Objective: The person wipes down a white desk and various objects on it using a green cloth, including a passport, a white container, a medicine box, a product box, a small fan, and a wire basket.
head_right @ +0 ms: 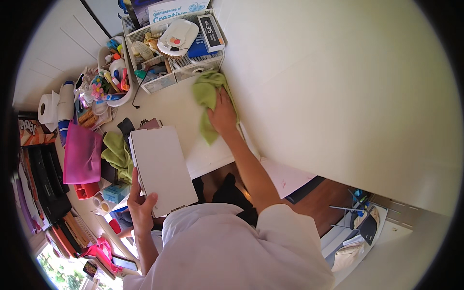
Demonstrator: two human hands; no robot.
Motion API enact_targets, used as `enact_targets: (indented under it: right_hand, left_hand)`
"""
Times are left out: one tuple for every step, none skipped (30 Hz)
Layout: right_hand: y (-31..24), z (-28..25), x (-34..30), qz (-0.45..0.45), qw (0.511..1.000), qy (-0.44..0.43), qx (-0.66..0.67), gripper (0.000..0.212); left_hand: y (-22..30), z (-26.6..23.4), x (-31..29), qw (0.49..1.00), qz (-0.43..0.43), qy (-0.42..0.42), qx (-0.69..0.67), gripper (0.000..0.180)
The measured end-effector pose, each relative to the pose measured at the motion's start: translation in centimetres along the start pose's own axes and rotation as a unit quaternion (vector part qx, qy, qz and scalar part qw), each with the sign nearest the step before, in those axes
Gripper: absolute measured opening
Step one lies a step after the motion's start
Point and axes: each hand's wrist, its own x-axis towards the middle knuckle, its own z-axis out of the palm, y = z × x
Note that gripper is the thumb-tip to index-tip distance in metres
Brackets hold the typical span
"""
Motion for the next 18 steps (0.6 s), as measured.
enact_targets:
  right_hand:
    - [1.0, -0.5, -2.0, -0.013, 0.997, -0.006, -0.075, 0.068]
    - [1.4, -1.0, -4.8, -0.031, 0.988, -0.016, -0.151, 0.068]
    - [1.3, -1.7, -8.0, -0.028, 0.979, -0.034, -0.198, 0.065]
    - [1.0, -2.6, -10.9, -0.027, 0.968, -0.049, -0.244, 0.063]
    - [0.9, -4.1, -13.4, -0.011, 0.962, -0.087, -0.260, 0.060]
    - [0.9, -5.3, -14.7, 0.004, 0.954, -0.127, -0.273, 0.058]
    - [0.3, -6.6, -14.1, 0.003, 0.953, -0.127, -0.274, 0.058]
    - [-0.5, -7.8, -12.9, 0.081, 0.987, -0.131, -0.054, 0.058]
    - [-0.8, -8.3, -11.7, 0.158, 0.964, -0.125, 0.173, 0.057]
    - [-0.8, -7.2, -10.1, 0.107, 0.983, -0.053, 0.136, 0.057]
    - [-0.8, -5.2, -7.8, 0.054, 0.994, 0.019, 0.097, 0.058]
    - [-0.8, -3.4, -4.9, 0.023, 0.996, 0.055, 0.072, 0.055]
    - [-1.0, -1.4, -1.9, -0.013, 0.995, 0.087, 0.049, 0.052]
    - [-1.7, 0.4, 0.3, -0.034, 0.991, 0.127, -0.035, 0.053]
    - [-2.1, 1.4, 2.1, -0.055, 0.978, 0.164, -0.117, 0.053]
    - [-2.2, 1.3, 3.3, -0.055, 0.978, 0.166, -0.113, 0.053]
    - [-2.1, 1.1, 4.3, -0.067, 0.982, 0.126, -0.123, 0.055]
    - [-2.0, 1.2, 4.3, -0.074, 0.985, 0.083, -0.132, 0.057]
  left_hand:
    - [0.0, 0.0, 0.1, 1.000, -0.001, -0.007, 0.003, 0.075]
    - [0.0, -0.1, 0.1, 1.000, -0.004, -0.007, -0.012, 0.075]
    - [-0.2, -0.2, 0.1, 1.000, -0.005, -0.003, -0.030, 0.075]
    - [-0.5, -0.5, 0.1, 0.999, -0.003, -0.003, -0.034, 0.075]
    - [-0.8, -0.8, 0.2, 0.999, 0.000, -0.004, -0.036, 0.075]
    - [-1.0, -0.9, 0.2, 0.999, 0.002, -0.002, -0.036, 0.075]
    - [-1.1, -0.9, 0.2, 0.999, 0.001, -0.002, -0.038, 0.075]
    - [-1.2, -0.8, 0.1, 0.999, 0.004, 0.000, -0.054, 0.075]
    - [-1.1, -0.7, 0.1, 0.998, 0.007, -0.002, -0.066, 0.075]
    - [-0.8, -0.7, 0.2, 0.998, 0.009, -0.007, -0.063, 0.075]
    - [-0.6, -0.5, 0.3, 0.999, 0.007, -0.011, -0.046, 0.075]
    - [-0.3, -0.3, 0.5, 0.999, 0.004, -0.022, -0.026, 0.075]
    - [-0.1, -0.3, 0.7, 0.999, 0.009, -0.028, -0.022, 0.075]
    - [0.1, -0.3, 0.8, 0.999, 0.002, -0.038, -0.004, 0.075]
    - [0.3, -0.3, 0.9, 0.999, -0.005, -0.043, 0.013, 0.075]
    - [0.3, -0.2, 1.0, 0.999, -0.003, -0.042, 0.016, 0.075]
    - [0.3, 0.1, 1.1, 0.999, 0.003, -0.045, 0.003, 0.075]
    - [0.2, 0.2, 1.1, 0.999, 0.003, -0.047, -0.008, 0.075]
